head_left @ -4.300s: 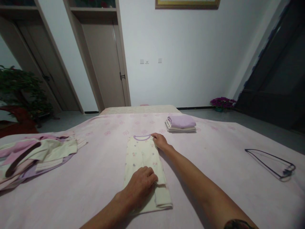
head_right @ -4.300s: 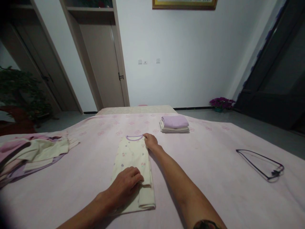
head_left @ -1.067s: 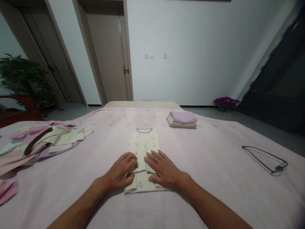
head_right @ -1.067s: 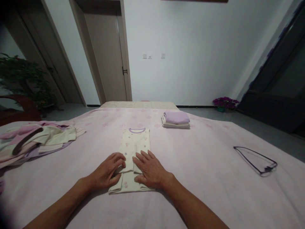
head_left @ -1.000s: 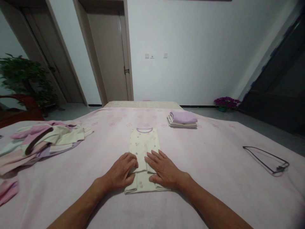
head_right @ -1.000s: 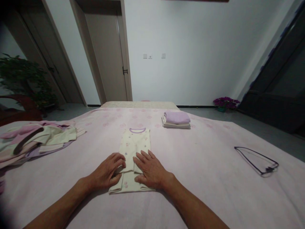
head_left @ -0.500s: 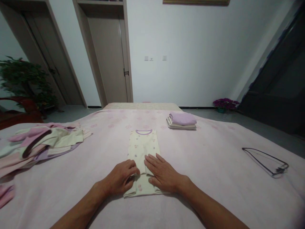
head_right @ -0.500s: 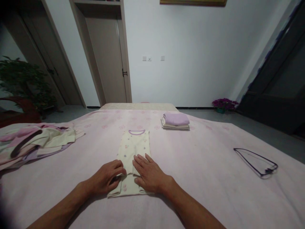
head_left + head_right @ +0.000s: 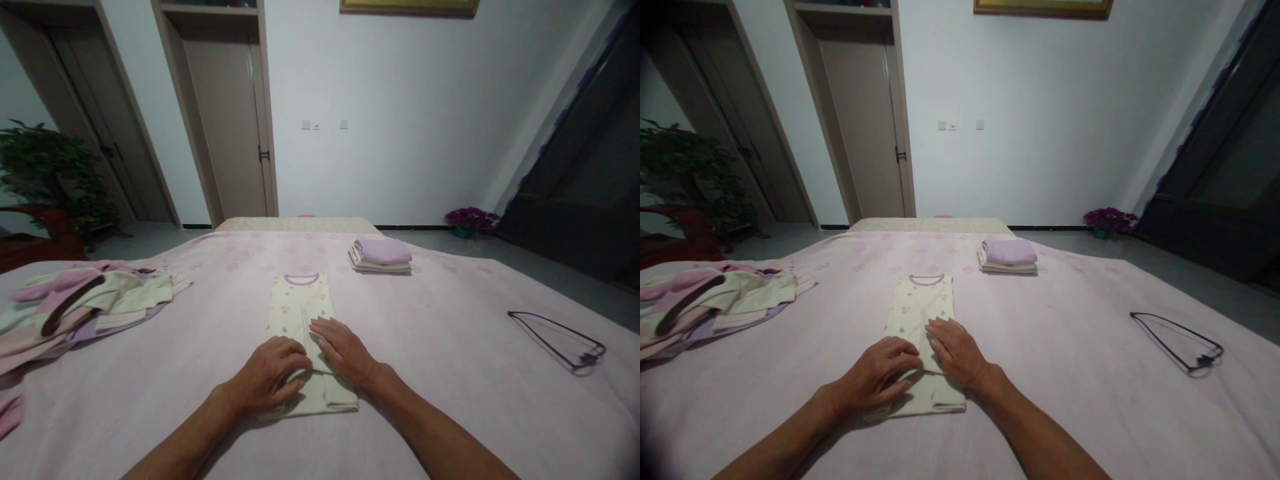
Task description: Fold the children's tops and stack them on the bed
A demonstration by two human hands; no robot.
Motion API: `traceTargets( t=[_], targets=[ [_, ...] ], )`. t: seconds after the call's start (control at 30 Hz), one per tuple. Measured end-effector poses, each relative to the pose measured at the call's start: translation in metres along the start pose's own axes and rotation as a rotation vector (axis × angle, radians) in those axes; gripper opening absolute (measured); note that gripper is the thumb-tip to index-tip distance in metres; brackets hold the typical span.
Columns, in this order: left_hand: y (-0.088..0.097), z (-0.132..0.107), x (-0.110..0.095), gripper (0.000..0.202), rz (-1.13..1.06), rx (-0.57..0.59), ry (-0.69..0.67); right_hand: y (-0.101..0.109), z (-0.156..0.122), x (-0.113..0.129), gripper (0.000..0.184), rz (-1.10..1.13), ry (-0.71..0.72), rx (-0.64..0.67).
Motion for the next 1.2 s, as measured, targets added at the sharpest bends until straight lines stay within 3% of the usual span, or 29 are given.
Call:
traceTargets(
  t=[0.1,0.23,0.47,0.7,0.93,1.1,1.2],
  targets=[
    [-0.007,0.004,-0.003,0.032,-0.05,0.035,0.024,-0.003,0.005,0.002,0.044,-0.075,0.076,0.068],
    [-0.01,0.004,0.001,0.034,-0.075,0.021,0.064,-0.005,0.017,-0.005,0.046,-0.156,0.04,0.149],
    [-0.011,0.001,0.004,0.041,-0.081,-0.004,0.06,-0.02,0.057,-0.043,0.065,-0.306,-0.041,0.318],
    [-0.015,0.0,0.008,0.046,-0.118,-0.02,0.081,-0.035,0.094,-0.094,0.069,-0.343,-0.188,0.358],
    [-0.017,0.0,0.014,0.052,-0.147,-0.029,0.089,-0.037,0.113,-0.123,0.069,-0.35,-0.258,0.357],
    [-0.017,-0.001,0.013,0.053,-0.147,-0.02,0.098,-0.034,0.127,-0.136,0.069,-0.388,-0.325,0.364],
    [-0.017,-0.001,0.013,0.052,-0.151,-0.03,0.102,-0.029,0.134,-0.125,0.069,-0.42,-0.341,0.321]
  ],
)
Point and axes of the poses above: each hand's wrist, its own z-axis towards the middle knuckle, its own y-axis out of the back of the hand, x = y × z, the point moved 6 cm from there along z, towards the middle knuckle, and after that the axes turned 10 degrees about -z, right-handed, at the moved point
